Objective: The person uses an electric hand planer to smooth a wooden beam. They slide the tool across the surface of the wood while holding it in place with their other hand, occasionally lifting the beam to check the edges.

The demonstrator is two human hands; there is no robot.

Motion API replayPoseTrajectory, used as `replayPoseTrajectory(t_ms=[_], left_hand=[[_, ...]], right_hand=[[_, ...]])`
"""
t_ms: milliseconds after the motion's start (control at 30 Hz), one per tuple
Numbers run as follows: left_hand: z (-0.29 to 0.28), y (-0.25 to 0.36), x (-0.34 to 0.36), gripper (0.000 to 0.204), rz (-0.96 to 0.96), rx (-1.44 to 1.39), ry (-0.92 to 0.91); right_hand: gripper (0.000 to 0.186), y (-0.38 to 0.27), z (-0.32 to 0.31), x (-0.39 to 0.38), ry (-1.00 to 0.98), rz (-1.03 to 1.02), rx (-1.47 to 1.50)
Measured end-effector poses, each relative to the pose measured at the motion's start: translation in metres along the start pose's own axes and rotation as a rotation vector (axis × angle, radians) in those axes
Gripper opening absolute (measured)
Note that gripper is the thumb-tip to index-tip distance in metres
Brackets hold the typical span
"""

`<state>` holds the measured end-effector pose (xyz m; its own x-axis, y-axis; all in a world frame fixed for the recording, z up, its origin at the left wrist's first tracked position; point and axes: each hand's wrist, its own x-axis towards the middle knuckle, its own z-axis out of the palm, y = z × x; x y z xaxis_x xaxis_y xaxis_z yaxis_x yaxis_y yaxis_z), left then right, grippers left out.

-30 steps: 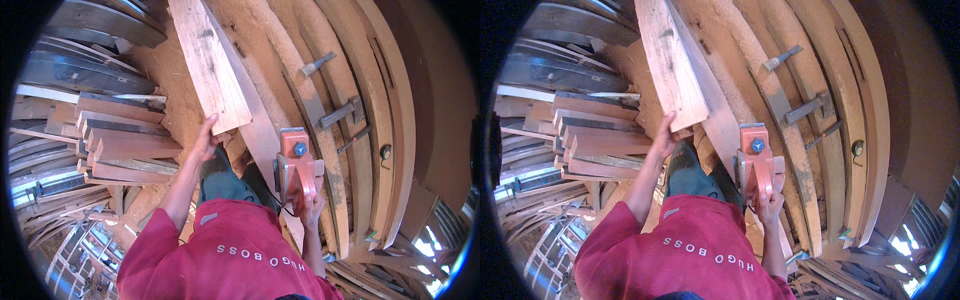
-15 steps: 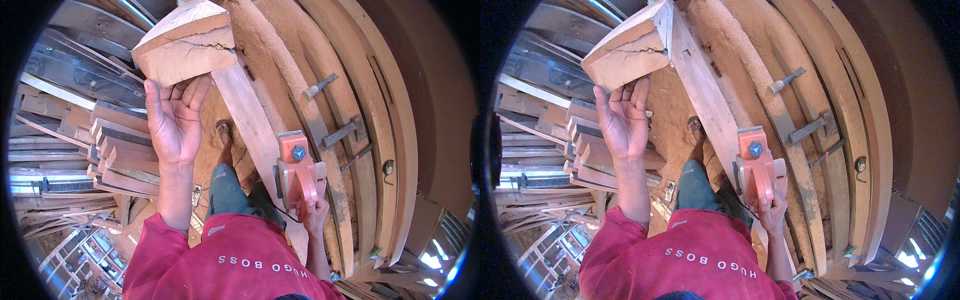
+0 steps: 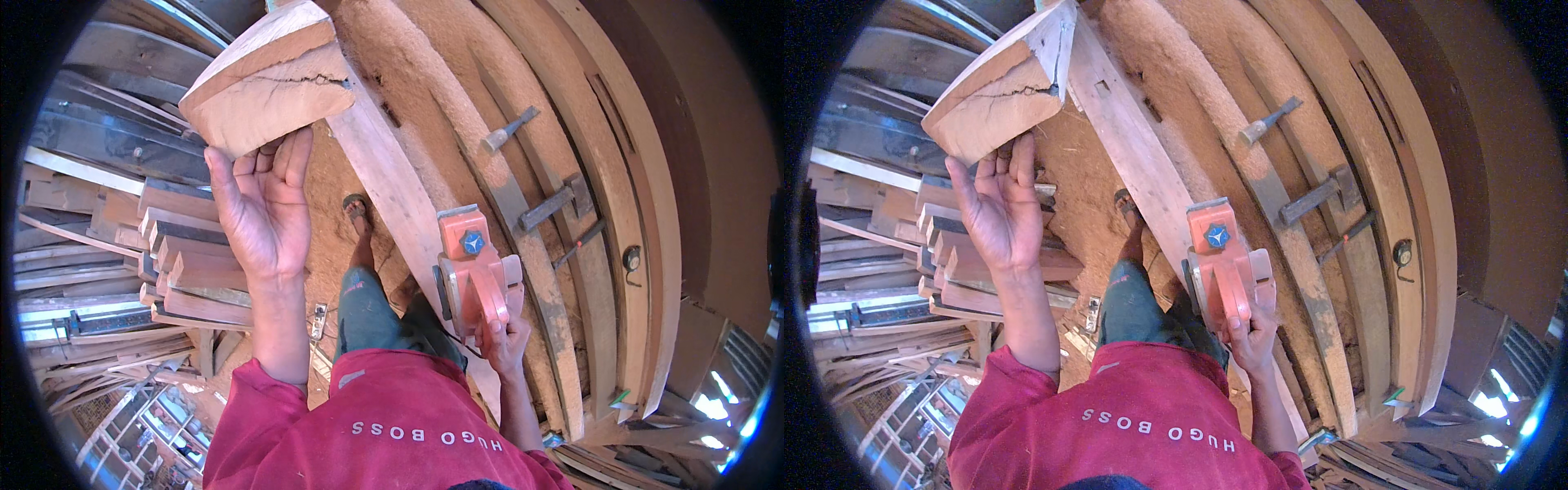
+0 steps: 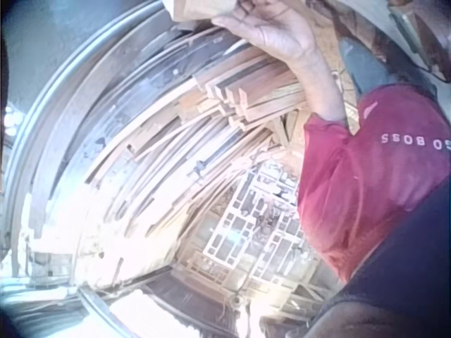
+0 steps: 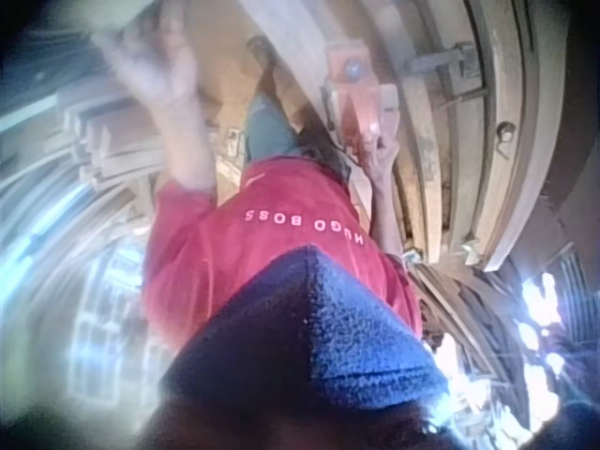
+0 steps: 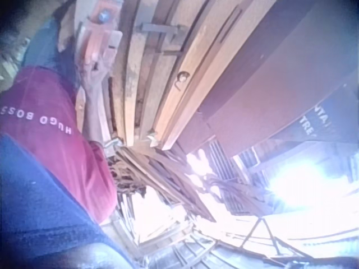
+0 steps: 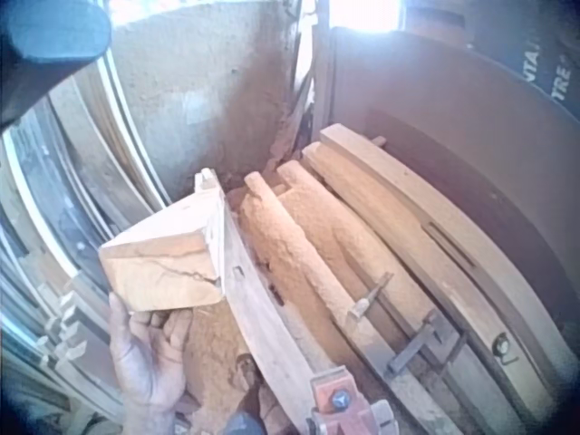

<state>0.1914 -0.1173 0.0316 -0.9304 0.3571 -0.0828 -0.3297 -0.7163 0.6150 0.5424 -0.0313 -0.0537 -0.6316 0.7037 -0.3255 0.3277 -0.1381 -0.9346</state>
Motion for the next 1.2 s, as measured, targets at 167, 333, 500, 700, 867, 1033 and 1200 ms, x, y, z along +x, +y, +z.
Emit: replayPoseTrajectory(t_ms=[167, 333, 500, 700, 867, 1033, 1200], left_hand=[[0.009, -0.008, 0.001, 0.073, -0.048, 0.028, -0.025], [0.005, -0.002, -0.001, 0.072, -0.027, 0.021, -0.036], [0.008, -0.010, -0.002, 0.070, -0.051, -0.024, -0.054], [0.010, -0.011, -0.001, 0.068, -0.040, -0.048, -0.068], [0.010, -0.012, -0.001, 0.068, -0.049, -0.061, -0.056], [0.011, -0.011, -0.002, 0.072, -0.048, 0.005, -0.074], [0.009, -0.011, -0.002, 0.072, -0.048, 0.009, -0.067]], right_hand=[[0.054, -0.001, -0.001, -0.006, 0.059, 0.043, 0.022], [0.055, 0.004, 0.002, -0.005, 0.000, 0.031, 0.064], [0.067, -0.003, 0.007, 0.000, 0.018, 0.015, 0.024], [0.067, 0.000, 0.005, 0.001, -0.005, 0.017, 0.017], [0.057, -0.002, 0.009, 0.002, -0.005, -0.003, 0.066], [0.059, -0.001, 0.009, 0.002, -0.008, -0.001, 0.052], [0.059, -0.006, 0.012, 0.003, 0.020, -0.020, 0.030]])
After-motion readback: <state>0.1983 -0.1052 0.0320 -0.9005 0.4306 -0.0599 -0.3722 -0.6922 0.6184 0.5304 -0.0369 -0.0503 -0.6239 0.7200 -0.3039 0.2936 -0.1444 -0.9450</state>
